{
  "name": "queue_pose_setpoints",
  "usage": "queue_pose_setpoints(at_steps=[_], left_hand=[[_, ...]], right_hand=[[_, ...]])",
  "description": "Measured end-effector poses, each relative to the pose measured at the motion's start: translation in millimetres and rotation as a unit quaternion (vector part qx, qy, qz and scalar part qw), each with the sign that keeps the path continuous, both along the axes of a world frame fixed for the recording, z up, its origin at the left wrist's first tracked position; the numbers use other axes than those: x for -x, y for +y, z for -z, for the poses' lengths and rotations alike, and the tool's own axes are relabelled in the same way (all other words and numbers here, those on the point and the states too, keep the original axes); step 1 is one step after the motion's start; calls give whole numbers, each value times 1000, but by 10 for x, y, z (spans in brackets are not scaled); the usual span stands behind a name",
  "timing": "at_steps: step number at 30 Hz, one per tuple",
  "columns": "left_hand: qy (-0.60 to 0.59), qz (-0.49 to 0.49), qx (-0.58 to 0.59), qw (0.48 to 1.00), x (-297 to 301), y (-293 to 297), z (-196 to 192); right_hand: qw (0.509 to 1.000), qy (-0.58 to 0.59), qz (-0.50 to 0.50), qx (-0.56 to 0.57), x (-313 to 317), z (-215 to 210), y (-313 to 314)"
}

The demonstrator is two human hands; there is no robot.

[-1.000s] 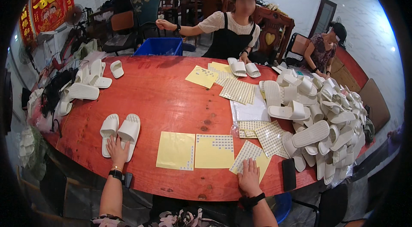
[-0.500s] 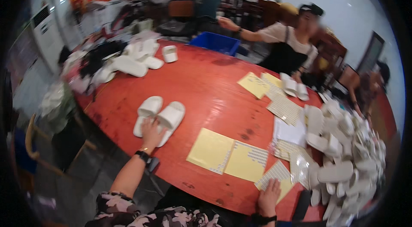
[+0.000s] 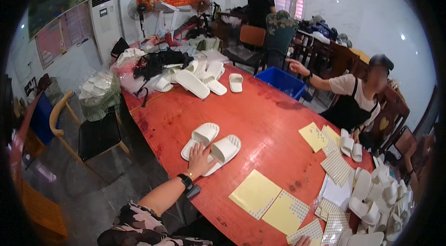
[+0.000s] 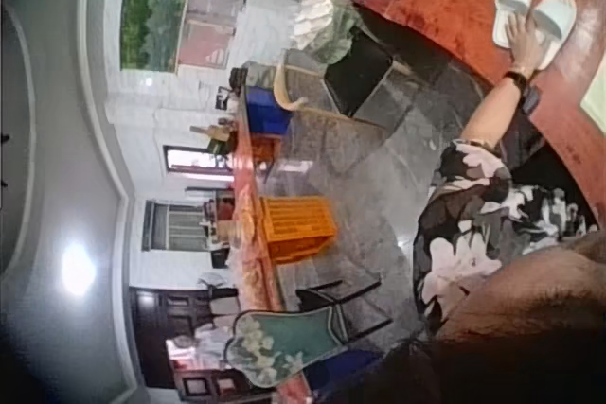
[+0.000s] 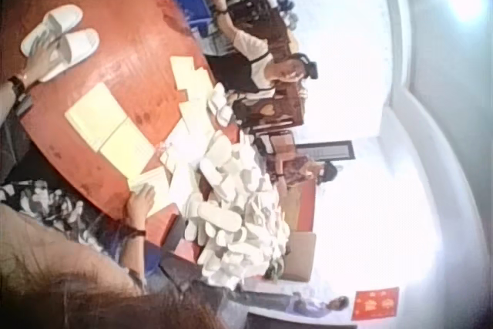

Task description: Sorting and inspecting white hotel slippers at a production table.

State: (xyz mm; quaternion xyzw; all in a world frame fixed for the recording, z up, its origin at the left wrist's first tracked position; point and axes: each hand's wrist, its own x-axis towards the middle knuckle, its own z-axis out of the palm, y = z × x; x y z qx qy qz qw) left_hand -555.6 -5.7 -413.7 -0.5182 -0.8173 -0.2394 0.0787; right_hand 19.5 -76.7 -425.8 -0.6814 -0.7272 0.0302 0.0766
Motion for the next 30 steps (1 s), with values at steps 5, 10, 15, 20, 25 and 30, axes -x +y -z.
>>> queue_pose_setpoints(at_steps=[5, 10, 15, 20, 25, 30], left_hand=[[6, -1, -8, 1000, 25, -92, -61], [8, 6, -23, 1000, 13, -32, -53], [12, 1, -32, 999, 6, -24, -86], [-4, 2, 16, 1000, 8, -53, -92], [15, 11, -53, 998, -47, -51, -112], [20, 3, -51, 998, -2, -65, -26]], right_hand=[[998, 2, -63, -22, 147, -272, -86], [997, -54, -56, -2, -31, -19, -27], [997, -54, -5, 47, 28, -73, 30], [998, -43, -6, 50, -52, 53, 27], [991, -107, -65, 51, -378, 398, 71], [994, -74, -74, 13, -81, 59, -7]])
